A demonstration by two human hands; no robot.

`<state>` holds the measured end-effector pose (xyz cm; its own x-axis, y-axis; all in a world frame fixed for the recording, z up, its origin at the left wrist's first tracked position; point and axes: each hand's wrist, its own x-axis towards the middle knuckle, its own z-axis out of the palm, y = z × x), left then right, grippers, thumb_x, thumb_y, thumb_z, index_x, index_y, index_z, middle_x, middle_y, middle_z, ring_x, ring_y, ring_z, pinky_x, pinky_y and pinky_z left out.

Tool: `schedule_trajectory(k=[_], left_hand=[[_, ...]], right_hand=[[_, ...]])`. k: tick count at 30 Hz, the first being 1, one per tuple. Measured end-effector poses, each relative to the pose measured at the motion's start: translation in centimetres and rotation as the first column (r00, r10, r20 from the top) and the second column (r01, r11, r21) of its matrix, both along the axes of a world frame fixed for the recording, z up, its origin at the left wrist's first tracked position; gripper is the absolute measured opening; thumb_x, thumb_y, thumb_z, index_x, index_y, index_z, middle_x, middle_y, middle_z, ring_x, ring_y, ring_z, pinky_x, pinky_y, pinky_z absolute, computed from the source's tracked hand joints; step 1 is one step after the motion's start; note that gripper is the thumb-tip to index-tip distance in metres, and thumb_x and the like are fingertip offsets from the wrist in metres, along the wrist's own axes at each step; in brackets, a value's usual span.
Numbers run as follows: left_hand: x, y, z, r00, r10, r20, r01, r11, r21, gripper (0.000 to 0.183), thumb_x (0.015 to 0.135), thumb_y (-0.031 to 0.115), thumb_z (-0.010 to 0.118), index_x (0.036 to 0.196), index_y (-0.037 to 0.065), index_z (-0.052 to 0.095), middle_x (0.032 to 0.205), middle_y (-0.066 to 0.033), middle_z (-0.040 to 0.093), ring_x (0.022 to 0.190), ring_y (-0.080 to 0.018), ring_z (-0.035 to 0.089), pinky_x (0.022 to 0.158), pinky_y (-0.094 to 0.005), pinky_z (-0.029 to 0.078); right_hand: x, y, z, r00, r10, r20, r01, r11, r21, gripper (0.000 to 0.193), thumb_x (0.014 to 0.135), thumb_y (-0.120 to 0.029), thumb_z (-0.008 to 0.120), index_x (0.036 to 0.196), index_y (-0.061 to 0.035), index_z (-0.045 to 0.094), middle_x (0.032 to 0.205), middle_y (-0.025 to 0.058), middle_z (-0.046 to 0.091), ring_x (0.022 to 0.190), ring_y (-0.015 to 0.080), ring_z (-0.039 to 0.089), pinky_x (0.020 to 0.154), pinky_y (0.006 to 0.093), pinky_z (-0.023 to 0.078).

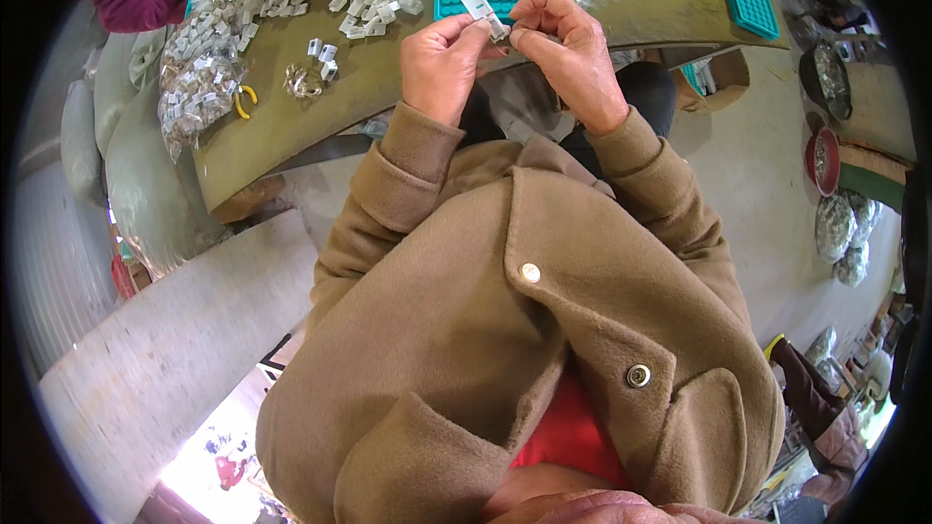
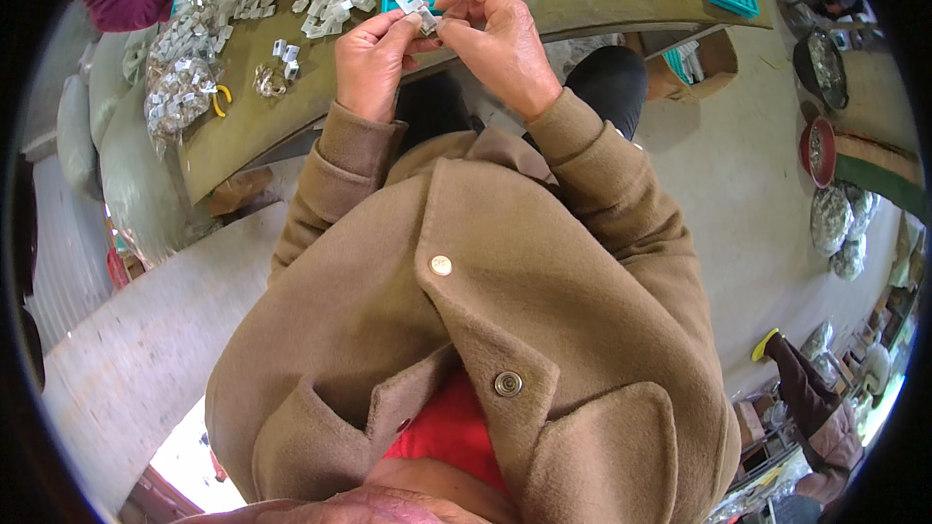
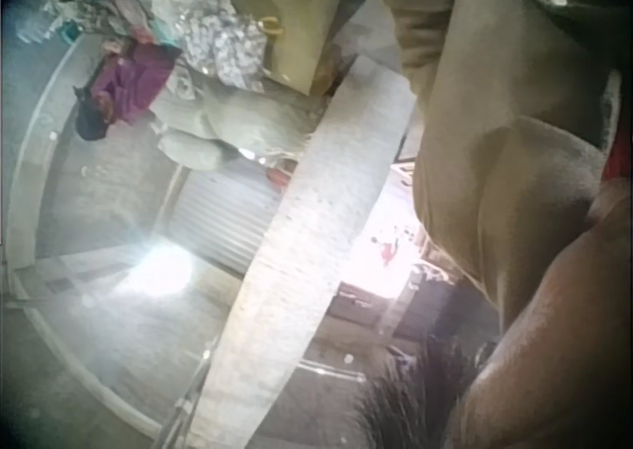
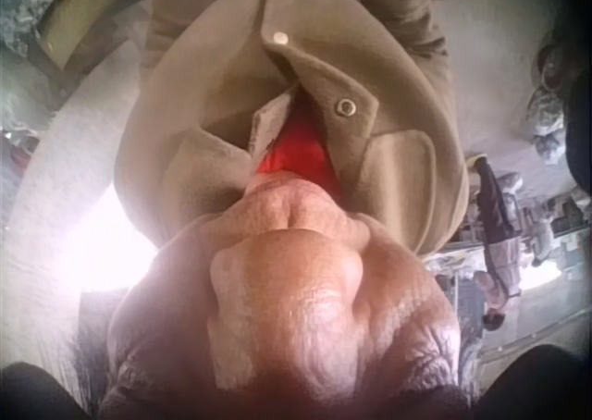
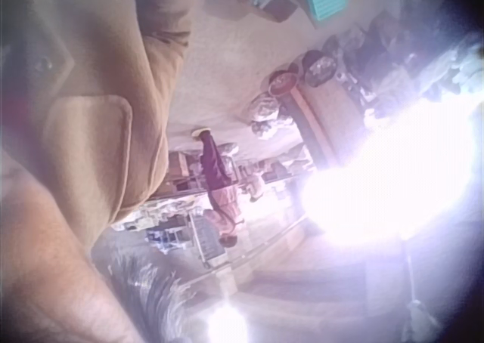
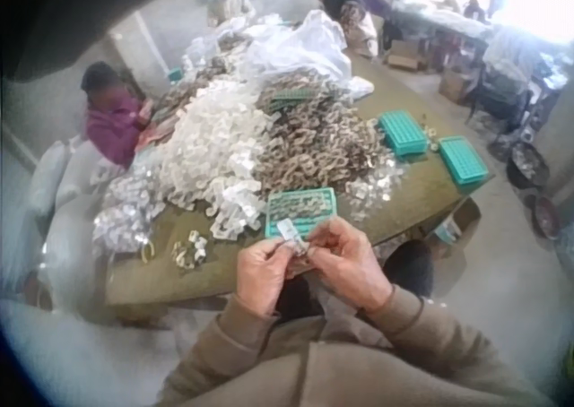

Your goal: The person repeatedly picks small white plastic housings and metal contacts from a table, inserts the contacts into the housings, and places the assembled units into a teal tray. The person handles items one at a time and continues the cycle throughout the clip.

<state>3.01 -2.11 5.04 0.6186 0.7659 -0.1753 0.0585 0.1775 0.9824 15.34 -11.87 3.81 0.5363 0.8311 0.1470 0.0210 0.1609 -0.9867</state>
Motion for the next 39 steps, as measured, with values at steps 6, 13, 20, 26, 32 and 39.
schedule_trajectory(k=[6, 13, 20, 26, 32, 39], left_hand=[[-0.6, 0.4, 0.7, 0.99, 0.06, 0.126, -0.019, 0.951, -0.308, 0.02, 0.093, 0.013, 0.062, 0.108, 0.0, 0.065, 0.093, -0.0071, 0.07, 0.055, -0.001, 0.048, 0.045, -0.0134, 0.035], [-0.7, 0.6, 0.3, 0.966, 0.104, 0.237, 0.056, 0.81, -0.584, 0.02, 0.097, 0.016, 0.056, 0.111, 0.002, 0.06, 0.109, -0.0102, 0.068, 0.052, 0.0043, 0.039, 0.041, -0.0118, 0.028], [-1.2, 1.6, -0.9, 0.891, 0.203, 0.406, 0.293, 0.425, -0.856, 0.015, 0.098, 0.014, 0.054, 0.108, 0.003, 0.056, 0.11, -0.0109, 0.067, 0.058, 0.0042, 0.054, 0.042, -0.0106, 0.04], [-1.3, 2.2, -1.4, 0.901, 0.265, 0.344, 0.254, 0.32, -0.913, 0.02, 0.099, 0.016, 0.055, 0.112, 0.001, 0.056, 0.112, -0.0115, 0.067, 0.077, -0.0046, 0.068, 0.051, -0.0134, 0.053], [-1.1, 1.9, -2.1, 0.966, 0.102, 0.239, 0.12, 0.642, -0.758, 0.027, 0.098, 0.014, 0.055, 0.12, -0.002, 0.058, 0.117, -0.0114, 0.066, 0.093, -0.0125, 0.069, 0.066, -0.0181, 0.059], [-0.5, 0.4, -2.8, 0.981, -0.18, 0.073, 0.193, 0.853, -0.484, 0.022, 0.096, 0.013, 0.057, 0.114, 0.001, 0.063, 0.106, -0.0084, 0.07, 0.09, -0.0128, 0.068, 0.076, -0.0234, 0.057]], right_hand=[[0.3, 0.5, -0.4, 1.0, 0.003, 0.003, -0.004, 0.997, 0.081, 0.011, 0.081, 0.001, 0.058, 0.091, -0.0029, 0.057, 0.079, -0.0037, 0.055, 0.075, 0.0034, 0.051, 0.066, 0.0205, 0.042], [-0.3, 0.7, -0.7, 0.991, 0.076, -0.106, -0.061, 0.988, 0.139, 0.01, 0.081, 0.003, 0.054, 0.087, -0.0044, 0.053, 0.077, -0.0042, 0.052, 0.072, 0.0032, 0.048, 0.065, 0.0207, 0.041], [-0.2, 0.8, -1.1, 0.869, 0.18, -0.46, -0.117, 0.98, 0.162, 0.01, 0.087, 0.001, 0.057, 0.094, -0.0046, 0.051, 0.087, 0.0004, 0.058, 0.077, 0.008, 0.054, 0.076, 0.0227, 0.045], [0.0, 0.4, -1.1, 0.951, 0.111, -0.29, -0.098, 0.994, 0.057, 0.01, 0.086, -0.005, 0.064, 0.089, -0.0029, 0.055, 0.081, -0.0002, 0.059, 0.079, 0.0057, 0.055, 0.071, 0.0221, 0.045], [0.9, -0.1, -2.2, 0.901, -0.094, 0.424, 0.096, 0.995, 0.018, 0.009, 0.087, -0.005, 0.064, 0.095, -0.001, 0.063, 0.084, 0.0019, 0.063, 0.077, 0.0066, 0.058, 0.069, 0.0239, 0.048], [5.2, 0.6, -2.6, 0.822, -0.268, 0.502, 0.37, 0.922, -0.114, 0.011, 0.09, -0.01, 0.063, 0.095, -0.0005, 0.067, 0.078, 0.0016, 0.062, 0.07, 0.006, 0.055, 0.064, 0.0233, 0.046]])
